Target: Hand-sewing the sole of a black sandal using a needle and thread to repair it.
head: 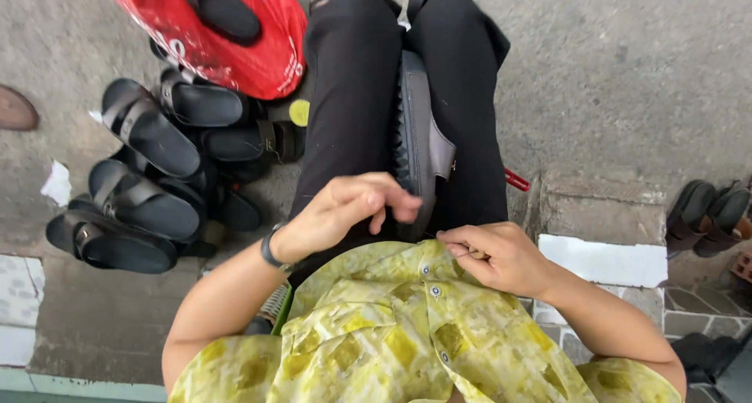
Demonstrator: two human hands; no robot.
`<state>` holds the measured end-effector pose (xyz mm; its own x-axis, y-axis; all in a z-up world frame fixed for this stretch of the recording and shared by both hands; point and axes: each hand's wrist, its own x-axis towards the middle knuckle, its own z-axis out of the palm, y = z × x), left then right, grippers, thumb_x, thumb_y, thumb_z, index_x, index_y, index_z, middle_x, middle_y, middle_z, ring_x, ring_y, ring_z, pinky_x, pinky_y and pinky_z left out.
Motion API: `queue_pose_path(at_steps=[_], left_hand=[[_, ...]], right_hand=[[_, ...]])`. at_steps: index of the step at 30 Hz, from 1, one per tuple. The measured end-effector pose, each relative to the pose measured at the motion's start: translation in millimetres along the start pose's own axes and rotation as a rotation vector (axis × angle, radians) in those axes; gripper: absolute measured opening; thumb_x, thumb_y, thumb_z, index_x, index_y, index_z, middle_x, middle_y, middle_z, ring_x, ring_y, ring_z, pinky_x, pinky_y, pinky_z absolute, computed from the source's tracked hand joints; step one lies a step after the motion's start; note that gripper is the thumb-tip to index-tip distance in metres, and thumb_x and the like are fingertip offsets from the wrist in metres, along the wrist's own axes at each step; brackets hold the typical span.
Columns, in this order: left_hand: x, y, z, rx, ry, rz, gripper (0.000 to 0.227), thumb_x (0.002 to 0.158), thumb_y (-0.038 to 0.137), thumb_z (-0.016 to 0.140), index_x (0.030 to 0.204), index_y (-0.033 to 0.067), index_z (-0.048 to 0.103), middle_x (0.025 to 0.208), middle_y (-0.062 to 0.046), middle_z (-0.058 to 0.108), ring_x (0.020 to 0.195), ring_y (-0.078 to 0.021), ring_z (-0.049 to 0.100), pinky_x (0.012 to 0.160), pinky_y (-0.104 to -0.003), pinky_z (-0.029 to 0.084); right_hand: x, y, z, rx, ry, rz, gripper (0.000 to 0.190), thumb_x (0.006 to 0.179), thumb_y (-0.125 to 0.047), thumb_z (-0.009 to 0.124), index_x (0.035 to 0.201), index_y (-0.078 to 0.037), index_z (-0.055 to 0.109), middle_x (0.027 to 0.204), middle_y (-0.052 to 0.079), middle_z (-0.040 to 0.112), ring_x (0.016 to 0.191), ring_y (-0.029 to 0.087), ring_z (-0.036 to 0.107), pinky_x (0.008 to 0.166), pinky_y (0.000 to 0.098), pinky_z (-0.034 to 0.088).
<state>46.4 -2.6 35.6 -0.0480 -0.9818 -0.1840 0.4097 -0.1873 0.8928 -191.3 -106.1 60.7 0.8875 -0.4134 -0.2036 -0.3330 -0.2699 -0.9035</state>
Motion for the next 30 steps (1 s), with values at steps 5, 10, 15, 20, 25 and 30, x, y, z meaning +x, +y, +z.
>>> queue_pose_path(at_steps=[5,10,15,20,25,30], left_hand=[[60.5,-13.9,-28.3,-0.354,0.303,-0.010,0.049,0.103,0.030,0.037,0.085,-0.0059,0.065,0.056,-0.004,0.035,0.045,-0.0101,0.030,0.042,-0.021,0.027],[36.5,45.8,-56.1,1.125,0.333,0.308,0.012,0.098,0.010,0.057,0.095,0.0004,0.063,0.089,-0.014,0.060,0.089,-0.0388,0.060,0.077,-0.045,0.048],[0.5,22.2,-5.5,1.039,0.226,0.472,0.043,0.078,-0.003,0.069,0.117,-0.0111,0.054,0.117,-0.029,0.052,0.117,-0.0511,0.048,0.100,-0.057,0.040],[-17.8,-16.6,21.4,0.955,0.155,0.377,0.054,0.076,0.018,0.080,0.116,-0.0071,0.053,0.113,-0.018,0.054,0.107,-0.0357,0.059,0.089,-0.044,0.052],[-15.2,-19.4,20.6,0.880,0.164,0.358,0.054,0.076,0.020,0.080,0.114,-0.0071,0.053,0.109,-0.016,0.053,0.100,-0.0323,0.063,0.081,-0.040,0.055],[-4.4,-28.3,15.3,0.825,0.177,0.473,0.055,0.073,0.020,0.082,0.113,-0.0077,0.056,0.105,-0.018,0.056,0.097,-0.0365,0.063,0.079,-0.042,0.055]], right_hand=[[27.7,11.3,8.4,0.053,0.044,-0.117,0.013,0.081,-0.007,0.063,0.090,-0.010,0.072,0.048,0.001,0.055,0.043,0.023,0.057,0.044,0.0316,0.050],[8.5,13.6,2.0,-0.452,0.008,-0.254,0.035,0.094,-0.017,0.045,0.127,-0.017,0.057,0.102,0.007,0.058,0.058,0.022,0.062,0.051,0.0355,0.052],[2.0,7.6,3.4,-0.664,-0.022,-0.248,0.042,0.094,-0.013,0.041,0.133,-0.020,0.055,0.106,0.004,0.053,0.063,0.019,0.063,0.050,0.0306,0.051],[4.3,0.1,1.2,-0.745,-0.045,-0.270,0.044,0.092,-0.010,0.043,0.133,-0.021,0.054,0.102,0.004,0.051,0.062,0.016,0.061,0.053,0.0262,0.053],[4.2,-5.0,1.0,-0.934,-0.080,-0.269,0.049,0.091,-0.012,0.041,0.138,-0.023,0.047,0.099,0.002,0.049,0.060,0.013,0.057,0.052,0.0256,0.052],[7.4,3.2,16.8,-1.050,0.026,-0.318,0.042,0.086,-0.009,0.046,0.126,-0.017,0.055,0.085,-0.001,0.045,0.056,0.011,0.052,0.043,0.0226,0.046]])
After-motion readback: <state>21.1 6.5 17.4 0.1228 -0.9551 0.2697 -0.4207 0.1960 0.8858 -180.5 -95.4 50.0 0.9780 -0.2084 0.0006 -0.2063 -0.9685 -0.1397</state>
